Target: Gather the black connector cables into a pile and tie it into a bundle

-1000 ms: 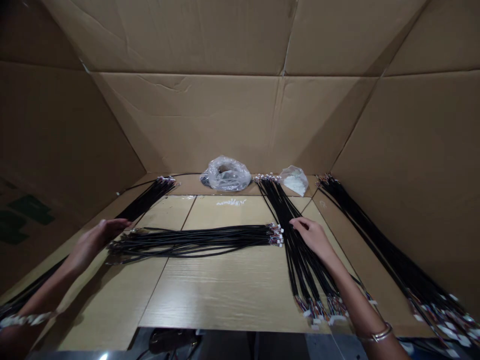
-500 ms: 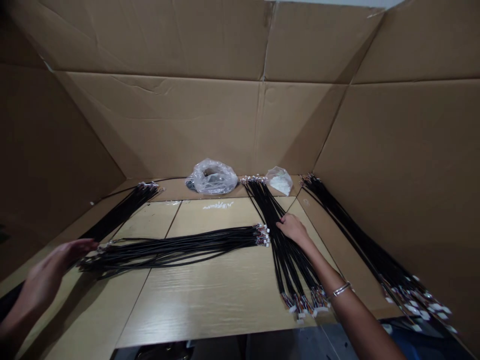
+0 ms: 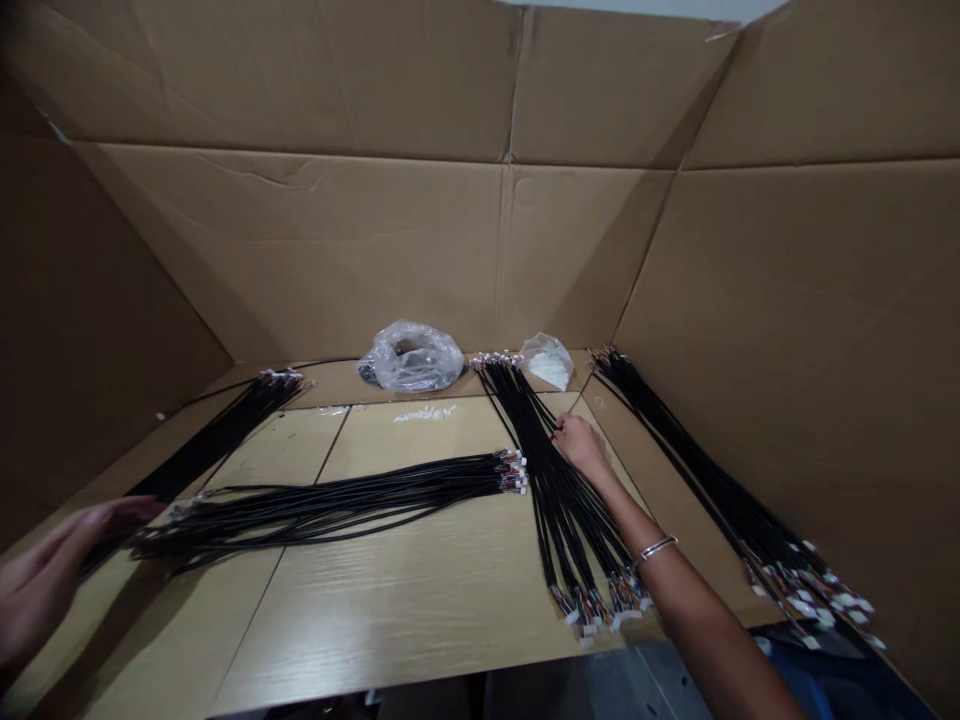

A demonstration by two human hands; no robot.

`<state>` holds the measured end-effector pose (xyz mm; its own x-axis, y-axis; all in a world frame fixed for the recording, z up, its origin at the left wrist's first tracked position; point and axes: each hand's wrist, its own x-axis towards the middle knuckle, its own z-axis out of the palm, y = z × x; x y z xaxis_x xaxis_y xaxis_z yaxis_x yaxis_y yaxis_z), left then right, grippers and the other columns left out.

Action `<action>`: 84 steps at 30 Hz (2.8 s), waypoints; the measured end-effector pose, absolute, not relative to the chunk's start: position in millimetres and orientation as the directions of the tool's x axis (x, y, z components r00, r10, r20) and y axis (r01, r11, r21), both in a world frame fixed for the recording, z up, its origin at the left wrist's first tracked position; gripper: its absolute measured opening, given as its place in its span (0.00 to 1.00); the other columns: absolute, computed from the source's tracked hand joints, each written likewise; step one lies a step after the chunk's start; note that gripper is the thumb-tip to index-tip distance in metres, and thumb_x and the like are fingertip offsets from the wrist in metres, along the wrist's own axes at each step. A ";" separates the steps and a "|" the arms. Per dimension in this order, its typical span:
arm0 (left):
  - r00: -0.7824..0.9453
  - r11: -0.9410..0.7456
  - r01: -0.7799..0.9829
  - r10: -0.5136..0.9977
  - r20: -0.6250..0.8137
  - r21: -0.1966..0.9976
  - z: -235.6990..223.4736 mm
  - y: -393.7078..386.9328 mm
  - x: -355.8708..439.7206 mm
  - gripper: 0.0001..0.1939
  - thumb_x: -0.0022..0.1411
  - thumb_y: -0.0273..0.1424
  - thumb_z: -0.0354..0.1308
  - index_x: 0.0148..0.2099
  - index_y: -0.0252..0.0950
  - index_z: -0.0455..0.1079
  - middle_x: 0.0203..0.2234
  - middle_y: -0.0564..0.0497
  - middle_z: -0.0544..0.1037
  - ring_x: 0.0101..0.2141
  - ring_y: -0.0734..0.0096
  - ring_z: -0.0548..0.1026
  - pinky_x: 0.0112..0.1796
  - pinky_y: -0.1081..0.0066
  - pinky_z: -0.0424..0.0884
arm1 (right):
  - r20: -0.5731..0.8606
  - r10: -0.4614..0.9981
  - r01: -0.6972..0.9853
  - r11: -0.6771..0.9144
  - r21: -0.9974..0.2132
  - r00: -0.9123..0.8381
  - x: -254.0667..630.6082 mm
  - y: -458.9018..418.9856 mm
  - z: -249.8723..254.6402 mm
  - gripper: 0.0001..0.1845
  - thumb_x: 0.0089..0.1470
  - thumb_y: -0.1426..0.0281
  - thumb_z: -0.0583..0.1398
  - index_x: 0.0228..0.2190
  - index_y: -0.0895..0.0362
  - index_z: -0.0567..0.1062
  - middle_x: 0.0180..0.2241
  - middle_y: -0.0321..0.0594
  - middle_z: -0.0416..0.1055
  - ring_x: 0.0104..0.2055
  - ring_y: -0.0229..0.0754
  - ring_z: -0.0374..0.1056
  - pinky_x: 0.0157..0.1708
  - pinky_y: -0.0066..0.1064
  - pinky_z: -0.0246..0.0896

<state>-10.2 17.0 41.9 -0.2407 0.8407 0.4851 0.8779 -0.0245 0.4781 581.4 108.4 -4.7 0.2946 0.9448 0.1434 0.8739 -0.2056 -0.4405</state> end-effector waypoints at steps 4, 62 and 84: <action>-0.387 0.099 0.692 0.887 0.251 0.715 44.1 14.6 -8.8 0.30 0.53 0.64 0.45 0.29 0.47 0.75 0.33 0.58 0.84 0.37 0.59 0.81 0.38 0.64 0.78 | 0.178 0.929 0.837 -0.193 -0.512 0.324 584.4 111.8 -1.8 0.05 0.49 0.75 0.59 0.25 0.55 0.73 0.28 0.44 0.76 0.31 0.45 0.71 0.31 0.32 0.62; 0.940 -0.946 0.320 0.323 0.107 0.048 67.1 15.6 445.6 0.09 0.69 0.29 0.51 0.44 0.37 0.72 0.33 0.48 0.83 0.35 0.66 0.81 0.32 0.70 0.71 | 0.171 0.979 -0.220 0.193 -0.956 0.112 621.7 98.9 160.6 0.03 0.54 0.74 0.58 0.32 0.54 0.69 0.21 0.28 0.56 0.15 0.30 0.41 0.10 0.19 0.42; 0.937 -0.926 0.318 0.340 0.085 0.204 55.6 26.5 440.8 0.13 0.71 0.28 0.47 0.50 0.38 0.71 0.36 0.49 0.83 0.36 0.69 0.81 0.32 0.74 0.69 | 0.338 0.912 -0.019 0.351 -0.936 0.233 643.8 61.4 176.1 0.08 0.63 0.65 0.55 0.41 0.47 0.72 0.21 0.27 0.55 0.15 0.30 0.40 0.11 0.21 0.39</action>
